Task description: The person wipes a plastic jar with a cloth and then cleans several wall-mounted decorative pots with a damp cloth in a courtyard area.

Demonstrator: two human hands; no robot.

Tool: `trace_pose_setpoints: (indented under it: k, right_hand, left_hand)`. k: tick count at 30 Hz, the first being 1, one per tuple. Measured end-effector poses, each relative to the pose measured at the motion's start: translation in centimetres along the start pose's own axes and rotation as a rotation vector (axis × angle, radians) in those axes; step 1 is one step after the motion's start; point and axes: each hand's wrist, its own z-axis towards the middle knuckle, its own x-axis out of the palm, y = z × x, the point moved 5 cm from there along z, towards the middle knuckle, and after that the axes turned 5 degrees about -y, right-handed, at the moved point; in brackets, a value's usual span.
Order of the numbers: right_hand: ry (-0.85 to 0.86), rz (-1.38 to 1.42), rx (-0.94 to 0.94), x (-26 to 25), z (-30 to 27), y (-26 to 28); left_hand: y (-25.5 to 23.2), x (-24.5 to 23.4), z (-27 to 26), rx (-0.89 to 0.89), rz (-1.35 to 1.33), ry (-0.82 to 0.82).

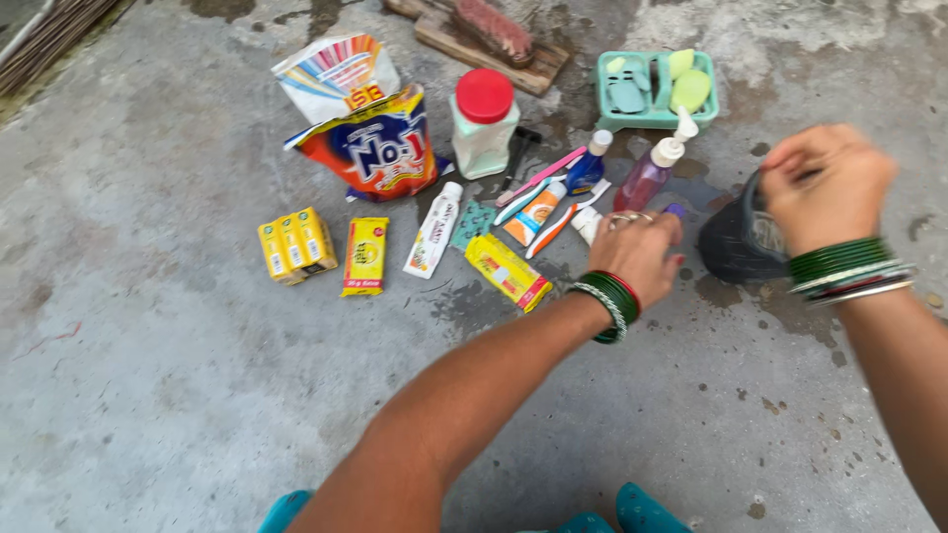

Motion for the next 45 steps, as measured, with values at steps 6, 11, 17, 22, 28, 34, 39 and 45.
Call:
trace_pose_setpoints:
  k: [6,11,17,22,28,34,39,45]
  right_hand:
    - [0.367,0.134,-0.132,8.1,-2.3,7.0]
    - [0.734,-0.031,-0.061,13.4,-4.4,9.9]
    - [0.598,-0.043,-0.214,16.8,-5.0,12.1]
    - [0.686,0.029,-0.17,19.2,-5.7,14.8]
    - [0.817,-0.052,-0.044,20.0,-6.6,19.1]
    - [0.692,0.007,-0.093,20.6,-6.5,18.3]
    - [0.568,0.074,-0.097,20.5,-4.3,14.3]
    - [0.676,0.592,0.259,21.1,-3.2,12.4]
  left_hand:
    - [7.4,-2.7,-2.3,-0.04,0.271,0.113]
    - [14.3,-6.0,-4.2,-0.116,0.498,0.136]
    - [19.7,-9.9,-5.8,-0.216,0.491,0.076]
    - [22.6,-10.5,-7.0,-0.426,0.339,0.083]
    - [22.2,-10.2,-8.5,-0.433,0.279,0.117]
    - [21.1,-9.7,-8.6,-0.341,0.261,0.101]
    - [19.9,-9.9,-6.8,-0.264,0.225,0.015]
    - [19.2,-10.1,-4.4,-0.201,0.027,-0.094]
